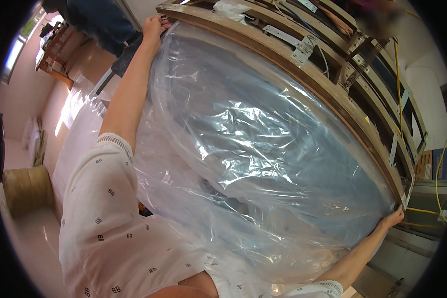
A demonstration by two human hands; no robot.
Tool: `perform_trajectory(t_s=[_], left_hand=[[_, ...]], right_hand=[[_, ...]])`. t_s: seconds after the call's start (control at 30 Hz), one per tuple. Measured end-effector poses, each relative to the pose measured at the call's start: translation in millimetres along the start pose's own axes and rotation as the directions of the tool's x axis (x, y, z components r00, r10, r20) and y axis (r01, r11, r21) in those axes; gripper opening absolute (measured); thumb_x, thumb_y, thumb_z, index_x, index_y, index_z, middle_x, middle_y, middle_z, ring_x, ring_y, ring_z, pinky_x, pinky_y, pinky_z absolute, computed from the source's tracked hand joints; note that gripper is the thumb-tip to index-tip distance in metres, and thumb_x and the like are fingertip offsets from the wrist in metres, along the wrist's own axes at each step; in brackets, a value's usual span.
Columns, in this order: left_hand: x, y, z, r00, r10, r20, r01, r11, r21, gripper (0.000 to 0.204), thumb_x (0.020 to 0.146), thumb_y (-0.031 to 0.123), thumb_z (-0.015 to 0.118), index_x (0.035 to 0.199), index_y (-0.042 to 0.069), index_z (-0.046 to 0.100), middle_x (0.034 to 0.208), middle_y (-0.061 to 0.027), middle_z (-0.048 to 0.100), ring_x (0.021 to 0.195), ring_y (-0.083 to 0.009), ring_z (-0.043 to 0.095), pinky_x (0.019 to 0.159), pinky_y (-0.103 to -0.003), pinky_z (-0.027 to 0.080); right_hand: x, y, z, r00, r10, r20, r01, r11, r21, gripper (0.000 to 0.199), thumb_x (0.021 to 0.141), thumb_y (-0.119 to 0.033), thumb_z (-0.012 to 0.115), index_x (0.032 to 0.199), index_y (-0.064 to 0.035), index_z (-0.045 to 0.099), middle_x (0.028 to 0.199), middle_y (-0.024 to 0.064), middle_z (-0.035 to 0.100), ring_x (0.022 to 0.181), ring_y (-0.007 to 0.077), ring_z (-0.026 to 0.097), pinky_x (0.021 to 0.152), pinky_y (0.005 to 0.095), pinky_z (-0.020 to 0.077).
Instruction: The recorder is wrapping a large, curved industrial component with a large plastic sheet.
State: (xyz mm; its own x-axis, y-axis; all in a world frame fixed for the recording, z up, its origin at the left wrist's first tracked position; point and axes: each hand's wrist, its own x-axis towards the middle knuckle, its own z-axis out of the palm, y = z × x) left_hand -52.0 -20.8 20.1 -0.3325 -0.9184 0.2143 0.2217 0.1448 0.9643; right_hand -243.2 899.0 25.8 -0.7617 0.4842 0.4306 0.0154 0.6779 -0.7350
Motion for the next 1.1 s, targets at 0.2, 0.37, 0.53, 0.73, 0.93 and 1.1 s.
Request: perform_trajectory(t_s=[0.2,0.37,0.53,0.73,0.93,1.1], left_hand=[[17,-8,-4,0.989,0.135,-0.055,-0.124,0.977,0.173,0.025,0.085,0.016,0.045,0.1,-0.003,0.052,0.086,-0.01,0.058,0.07,-0.017,0.057,0.062,-0.03,0.048],[33,-27,-18,0.939,0.341,-0.055,-0.271,0.827,0.493,0.026,0.085,0.02,0.044,0.096,0.0,0.055,0.084,-0.0087,0.06,0.069,-0.0171,0.057,0.063,-0.033,0.045],[-35,39,-1,0.937,-0.041,0.348,0.009,0.996,0.092,0.025,0.082,0.026,0.047,0.083,0.006,0.062,0.077,-0.0057,0.059,0.069,-0.0158,0.057,0.057,-0.027,0.041],[-22,64,-76,0.952,0.158,0.261,-0.19,0.977,0.102,0.031,0.092,0.034,0.043,0.088,0.008,0.058,0.078,0.0013,0.053,0.069,-0.0072,0.046,0.061,-0.019,0.037],[-74,97,-116,0.901,0.076,0.427,0.0,0.985,-0.175,0.022,0.089,0.027,0.055,0.097,0.007,0.058,0.084,0.0038,0.057,0.073,-0.0044,0.049,0.065,-0.018,0.041],[-89,101,-146,0.911,0.065,0.406,0.074,0.945,-0.318,0.014,0.083,0.016,0.064,0.094,0.007,0.061,0.084,0.0037,0.059,0.069,-0.0036,0.049,0.064,-0.018,0.041]], right_hand=[[-11,-8,-8,0.998,0.021,0.057,-0.026,0.997,0.077,0.049,0.09,-0.035,0.042,0.11,0.0088,0.052,0.109,0.0185,0.054,0.096,0.0272,0.052,0.086,0.0353,0.0384],[-28,-38,1,0.999,0.045,0.013,-0.046,0.992,0.117,0.053,0.091,-0.04,0.04,0.116,0.0063,0.048,0.113,0.0174,0.051,0.101,0.0266,0.05,0.087,0.035,0.0382],[-3,-16,-23,0.933,0.339,0.122,-0.34,0.714,0.612,0.051,0.09,-0.046,0.042,0.109,0.0006,0.048,0.102,0.0107,0.051,0.094,0.0219,0.05,0.087,0.0327,0.0399],[-56,0,-80,0.885,0.41,0.222,-0.39,0.389,0.835,0.039,0.089,-0.035,0.05,0.096,0.0029,0.052,0.09,0.0122,0.053,0.085,0.0233,0.051,0.081,0.0355,0.0442],[-91,23,-113,0.899,0.374,0.228,-0.373,0.379,0.847,0.031,0.09,-0.029,0.049,0.09,0.0013,0.052,0.086,0.0108,0.051,0.081,0.0219,0.05,0.077,0.0344,0.0453],[-104,7,-116,0.892,0.398,0.213,-0.389,0.439,0.81,0.027,0.09,-0.027,0.05,0.09,-0.0004,0.052,0.081,0.0084,0.051,0.077,0.0198,0.05,0.073,0.0309,0.0456]])
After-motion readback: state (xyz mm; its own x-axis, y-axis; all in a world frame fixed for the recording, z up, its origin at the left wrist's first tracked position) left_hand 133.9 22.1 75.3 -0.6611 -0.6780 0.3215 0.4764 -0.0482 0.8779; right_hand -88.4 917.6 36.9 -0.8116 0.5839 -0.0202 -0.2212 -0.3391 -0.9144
